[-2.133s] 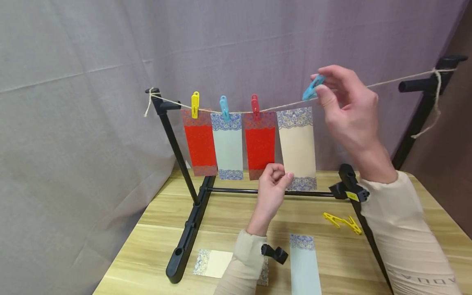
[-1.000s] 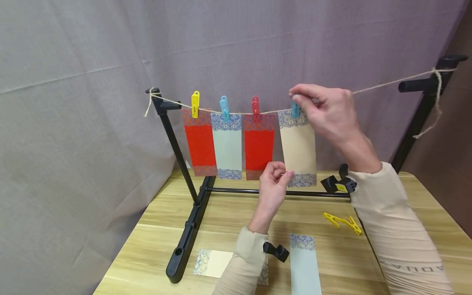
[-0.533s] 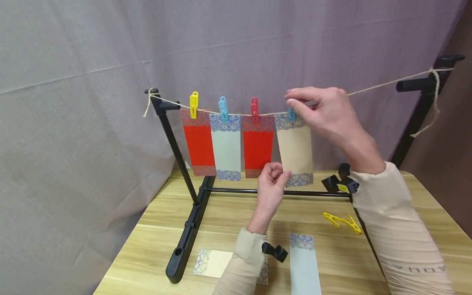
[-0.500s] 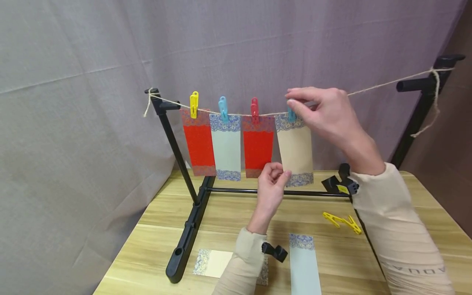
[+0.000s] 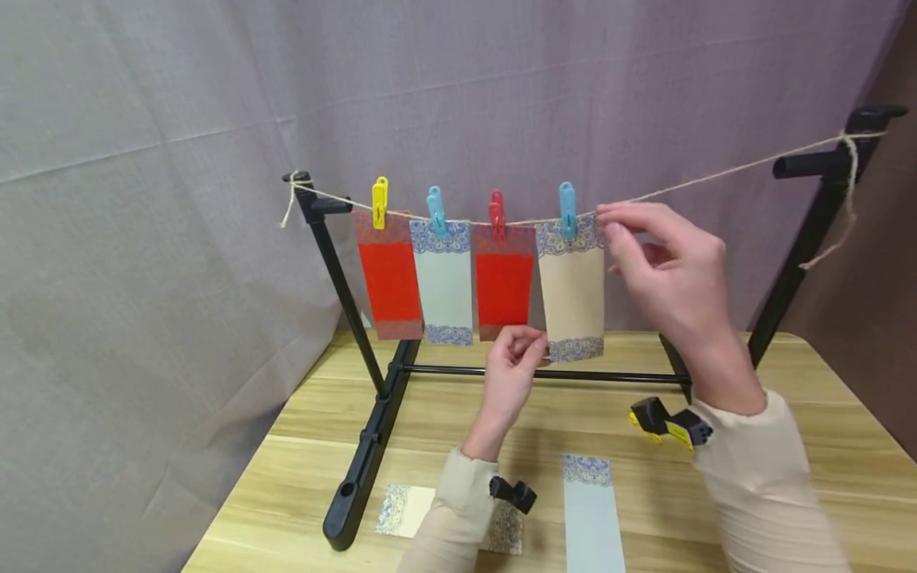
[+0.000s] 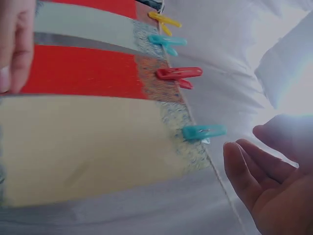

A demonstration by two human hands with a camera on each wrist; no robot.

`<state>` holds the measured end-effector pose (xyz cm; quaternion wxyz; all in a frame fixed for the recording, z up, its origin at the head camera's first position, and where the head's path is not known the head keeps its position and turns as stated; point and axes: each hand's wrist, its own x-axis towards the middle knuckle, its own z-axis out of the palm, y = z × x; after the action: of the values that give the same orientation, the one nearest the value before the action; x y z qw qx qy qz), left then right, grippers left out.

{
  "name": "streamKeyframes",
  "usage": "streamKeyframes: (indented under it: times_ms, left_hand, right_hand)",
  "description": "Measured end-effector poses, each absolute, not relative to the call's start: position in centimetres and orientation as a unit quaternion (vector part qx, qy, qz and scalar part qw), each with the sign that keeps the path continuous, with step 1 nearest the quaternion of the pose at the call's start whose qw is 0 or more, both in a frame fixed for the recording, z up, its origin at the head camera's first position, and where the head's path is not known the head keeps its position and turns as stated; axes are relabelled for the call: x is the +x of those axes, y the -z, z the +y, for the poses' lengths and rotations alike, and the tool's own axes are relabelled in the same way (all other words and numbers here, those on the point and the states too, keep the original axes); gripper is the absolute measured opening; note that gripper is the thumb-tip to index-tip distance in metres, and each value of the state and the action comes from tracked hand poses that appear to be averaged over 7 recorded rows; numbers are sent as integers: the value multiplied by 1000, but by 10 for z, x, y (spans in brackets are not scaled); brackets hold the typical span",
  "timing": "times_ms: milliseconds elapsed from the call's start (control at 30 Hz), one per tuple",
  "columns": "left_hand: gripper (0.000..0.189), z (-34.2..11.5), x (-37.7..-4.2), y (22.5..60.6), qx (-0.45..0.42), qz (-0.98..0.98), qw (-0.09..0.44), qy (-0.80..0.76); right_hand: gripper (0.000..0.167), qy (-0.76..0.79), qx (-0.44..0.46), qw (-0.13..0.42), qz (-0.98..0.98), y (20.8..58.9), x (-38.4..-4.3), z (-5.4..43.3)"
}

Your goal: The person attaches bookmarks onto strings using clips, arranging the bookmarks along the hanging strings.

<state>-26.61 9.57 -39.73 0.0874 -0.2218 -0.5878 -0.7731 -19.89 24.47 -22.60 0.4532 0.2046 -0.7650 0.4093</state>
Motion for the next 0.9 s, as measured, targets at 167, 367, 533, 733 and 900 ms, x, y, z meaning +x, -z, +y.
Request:
streamKeyframes:
  times_ms: [167,367,533,733,900]
  left_hand:
    - [13,83,-264,401,-244,-605,73,754]
    - [12,64,-260,406,-273,-635,48,721]
    - [11,47,-256,408,-305,-661,39,684]
    - [15,25,-253,416,-343,-697,40,628]
    - [17,9,-253,422,-363,-740,29,566]
  right_hand:
    - [25,-429,169,443,-769,254,-186,257]
    - [24,-451,113,414,-783,287,-179,275]
    - [25,-435,71,382,-812,312,-179,287]
    - [26,-412,40,320,-852,336,-182,296]
    - [27,-375,36,279,-883,351,-185,304]
